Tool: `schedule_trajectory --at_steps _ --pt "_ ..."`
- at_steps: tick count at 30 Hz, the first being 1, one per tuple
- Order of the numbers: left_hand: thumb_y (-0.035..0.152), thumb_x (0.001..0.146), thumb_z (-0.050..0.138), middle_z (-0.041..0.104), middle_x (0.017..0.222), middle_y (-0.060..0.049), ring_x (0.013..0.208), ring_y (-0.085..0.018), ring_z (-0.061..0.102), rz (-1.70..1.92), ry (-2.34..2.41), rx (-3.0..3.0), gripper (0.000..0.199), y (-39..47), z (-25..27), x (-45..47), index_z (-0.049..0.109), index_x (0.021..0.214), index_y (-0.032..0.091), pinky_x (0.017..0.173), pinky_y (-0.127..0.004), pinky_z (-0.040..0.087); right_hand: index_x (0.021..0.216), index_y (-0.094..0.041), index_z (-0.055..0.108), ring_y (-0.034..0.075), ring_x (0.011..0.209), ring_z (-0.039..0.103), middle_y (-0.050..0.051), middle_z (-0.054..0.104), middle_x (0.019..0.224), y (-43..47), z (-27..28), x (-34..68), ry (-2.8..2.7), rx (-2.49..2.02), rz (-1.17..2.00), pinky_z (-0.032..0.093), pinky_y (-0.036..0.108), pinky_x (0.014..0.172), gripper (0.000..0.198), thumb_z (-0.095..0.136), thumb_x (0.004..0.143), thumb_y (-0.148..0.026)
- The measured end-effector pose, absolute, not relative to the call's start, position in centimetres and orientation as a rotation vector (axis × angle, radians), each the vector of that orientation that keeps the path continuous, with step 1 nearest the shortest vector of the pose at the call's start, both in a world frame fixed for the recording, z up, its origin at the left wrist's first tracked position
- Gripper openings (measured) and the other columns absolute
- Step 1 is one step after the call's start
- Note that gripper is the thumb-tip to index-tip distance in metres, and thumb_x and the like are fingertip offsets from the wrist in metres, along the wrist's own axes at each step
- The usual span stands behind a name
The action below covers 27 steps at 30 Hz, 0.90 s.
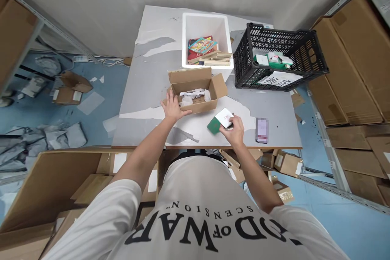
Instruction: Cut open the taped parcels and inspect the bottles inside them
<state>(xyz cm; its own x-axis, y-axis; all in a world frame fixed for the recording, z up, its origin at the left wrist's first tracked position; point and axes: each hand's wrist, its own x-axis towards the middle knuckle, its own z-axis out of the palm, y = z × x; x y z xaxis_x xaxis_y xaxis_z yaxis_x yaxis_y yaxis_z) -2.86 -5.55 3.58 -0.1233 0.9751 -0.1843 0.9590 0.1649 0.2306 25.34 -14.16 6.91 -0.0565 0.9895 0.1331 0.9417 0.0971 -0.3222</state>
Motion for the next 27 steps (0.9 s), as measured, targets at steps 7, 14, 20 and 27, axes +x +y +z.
schedule_trajectory --at_steps 7,14,20,27 --pt "0.069 0.072 0.059 0.008 0.160 -0.020 0.148 -0.039 -0.002 0.324 2.083 2.010 0.100 -9.3 4.7 -1.2 0.028 0.149 0.012 0.114 -0.065 0.003 0.101 -0.017 0.058 0.032 0.111 0.054 0.021 0.052 0.115 -15.0 2.0 23.2 -1.975 -1.917 0.318 0.050 0.043 0.087 0.027 0.058 0.078 -0.030" --pt "0.058 0.060 0.079 0.033 0.152 -0.023 0.140 -0.033 0.035 0.591 1.443 1.851 0.119 -15.2 0.9 5.9 0.018 0.150 0.013 0.112 -0.046 0.034 0.099 -0.019 0.055 0.032 0.114 0.050 0.018 0.048 0.112 -15.8 1.5 22.9 -1.864 -1.804 0.411 0.049 0.047 0.090 0.029 0.063 0.077 -0.037" --pt "0.040 0.053 0.087 0.052 0.137 -0.019 0.126 -0.033 0.052 0.726 1.271 1.654 0.103 -13.9 -1.8 7.9 0.037 0.139 0.015 0.103 -0.045 0.043 0.108 -0.020 0.053 0.026 0.109 0.055 0.017 0.042 0.124 -17.1 3.0 25.7 -1.958 -1.658 0.691 0.055 0.040 0.081 0.031 0.057 0.084 -0.040" --pt "0.043 0.057 0.084 0.063 0.120 -0.013 0.112 -0.030 0.060 0.703 1.215 1.713 0.080 -12.6 -1.8 8.0 0.050 0.123 0.016 0.095 -0.042 0.047 0.114 -0.019 0.054 0.032 0.124 0.043 0.016 0.044 0.139 -12.8 6.5 28.0 -2.678 -1.338 0.562 0.045 0.046 0.096 0.034 0.058 0.085 -0.035"
